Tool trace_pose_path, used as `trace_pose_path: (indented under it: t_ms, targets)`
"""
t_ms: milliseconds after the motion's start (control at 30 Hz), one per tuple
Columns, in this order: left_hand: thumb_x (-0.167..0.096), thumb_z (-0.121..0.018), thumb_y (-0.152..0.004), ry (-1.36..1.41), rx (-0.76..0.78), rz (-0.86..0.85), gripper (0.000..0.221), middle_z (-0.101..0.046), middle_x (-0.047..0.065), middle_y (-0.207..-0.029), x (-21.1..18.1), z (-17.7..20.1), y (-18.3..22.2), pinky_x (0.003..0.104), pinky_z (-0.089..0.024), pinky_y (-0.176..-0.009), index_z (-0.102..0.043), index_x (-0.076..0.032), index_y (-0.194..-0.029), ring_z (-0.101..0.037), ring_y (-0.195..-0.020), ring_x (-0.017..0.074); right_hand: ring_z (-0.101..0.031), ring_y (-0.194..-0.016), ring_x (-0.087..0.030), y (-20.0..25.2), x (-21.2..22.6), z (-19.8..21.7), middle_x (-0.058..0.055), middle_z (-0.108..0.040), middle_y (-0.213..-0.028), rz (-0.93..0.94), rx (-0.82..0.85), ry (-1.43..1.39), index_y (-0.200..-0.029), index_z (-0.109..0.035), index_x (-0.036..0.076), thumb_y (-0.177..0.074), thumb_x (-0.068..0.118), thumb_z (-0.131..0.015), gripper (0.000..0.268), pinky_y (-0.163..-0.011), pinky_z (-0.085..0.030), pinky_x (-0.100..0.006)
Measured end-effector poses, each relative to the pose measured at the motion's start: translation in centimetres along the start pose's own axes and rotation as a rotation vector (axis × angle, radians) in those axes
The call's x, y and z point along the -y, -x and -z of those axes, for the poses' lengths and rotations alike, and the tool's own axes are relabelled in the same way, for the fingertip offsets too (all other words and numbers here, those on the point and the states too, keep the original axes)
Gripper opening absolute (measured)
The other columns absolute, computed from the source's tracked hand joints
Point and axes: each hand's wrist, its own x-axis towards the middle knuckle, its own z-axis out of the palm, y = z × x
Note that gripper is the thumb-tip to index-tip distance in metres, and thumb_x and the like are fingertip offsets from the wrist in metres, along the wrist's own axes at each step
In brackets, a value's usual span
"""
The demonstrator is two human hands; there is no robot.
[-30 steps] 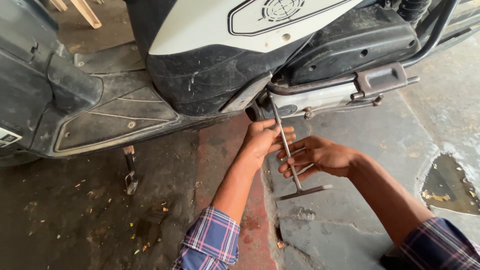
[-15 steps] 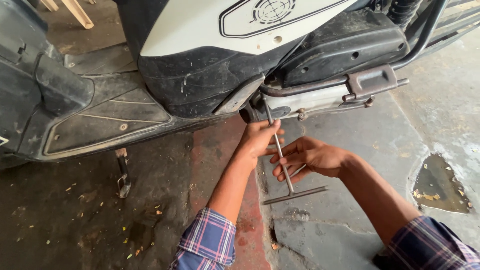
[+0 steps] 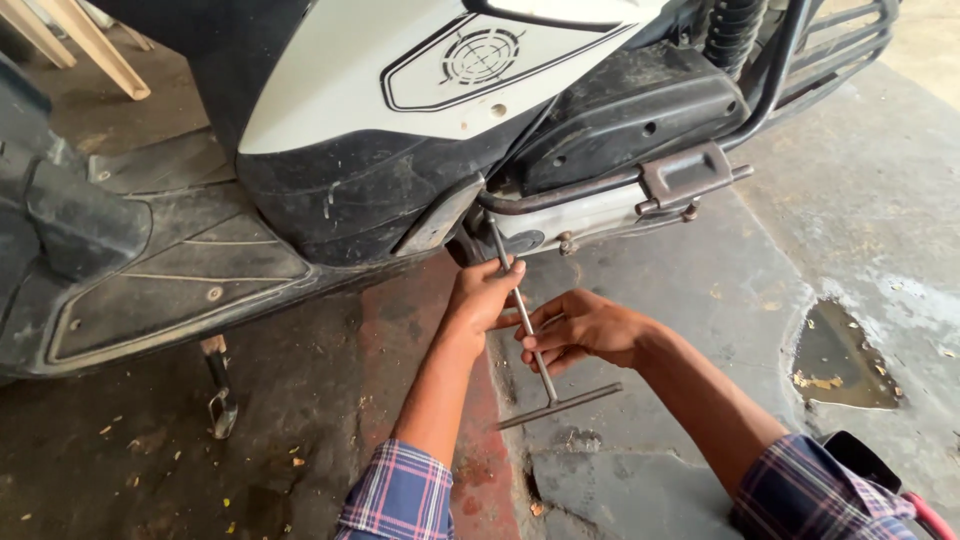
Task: The person crouches beside a white scooter and uses a T-handle socket wrench to loosen and unscrew bolts from the footboard and side panel area. They reposition the wrench on successive bolts, set the tool down, and finish by hand-tightening or checking a bolt near the panel edge.
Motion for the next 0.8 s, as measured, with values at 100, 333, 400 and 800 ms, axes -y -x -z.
trace_pose_path:
  t_ms: [100, 333, 400, 800]
  targets:
    - [-0.015, -0.072, -0.096, 0.017, 0.015, -0.069, 0.037, -0.072, 0.020, -0.101, 1.0, 0.4, -1.3, 0.039, -0.068, -0.068, -0.069, 0.006, -0.127, -0.074, -0.082, 0.0256, -0.064, -0.083, -0.024, -1.2, -1.6, 0.4, -0.019, -0.073, -0.090, -0.052, -0.169, 0.253, -0.105, -0.079, -0.012, -0.090, 0.033, -0.084, 0.048, -0.075, -0.058, -0.038]
    - [-0.016, -0.056, -0.096, 0.174, 0.043, -0.056, 0.029, -0.079, 0.011, -0.096, 0.1, 0.4, -1.2, 0.036, -0.068, -0.067, -0.067, -0.001, -0.118, -0.079, -0.079, 0.0216, -0.077, -0.087, -0.010, 0.7, 1.0, -0.1, -0.005, -0.081, -0.097, -0.073, 0.064, -0.051, -0.106, -0.076, 0.003, -0.080, 0.041, -0.076, 0.046, -0.075, -0.063, -0.029]
    - [-0.021, -0.065, -0.105, -0.103, -0.016, -0.008, 0.028, -0.072, 0.020, -0.093, -2.7, -0.5, 2.1, 0.039, -0.063, -0.068, -0.070, 0.002, -0.120, -0.069, -0.078, 0.0259, -0.075, -0.086, -0.019, 0.4, 0.6, -0.1, -0.014, -0.080, -0.098, -0.021, -0.063, 0.054, -0.104, -0.074, -0.002, -0.079, 0.034, -0.081, 0.044, -0.079, -0.062, -0.035]
    - [-0.015, -0.051, -0.101, 0.361, -0.028, -0.010, 0.024, -0.076, 0.019, -0.106, -0.2, 0.0, -2.5, 0.040, -0.068, -0.071, -0.055, 0.000, -0.119, -0.078, -0.087, 0.0286, -0.078, -0.087, -0.021, 2.3, 2.3, -1.1, -0.012, -0.080, -0.098, -0.007, 0.036, -0.040, -0.115, -0.067, 0.008, -0.082, 0.032, -0.074, 0.042, -0.076, -0.065, -0.036]
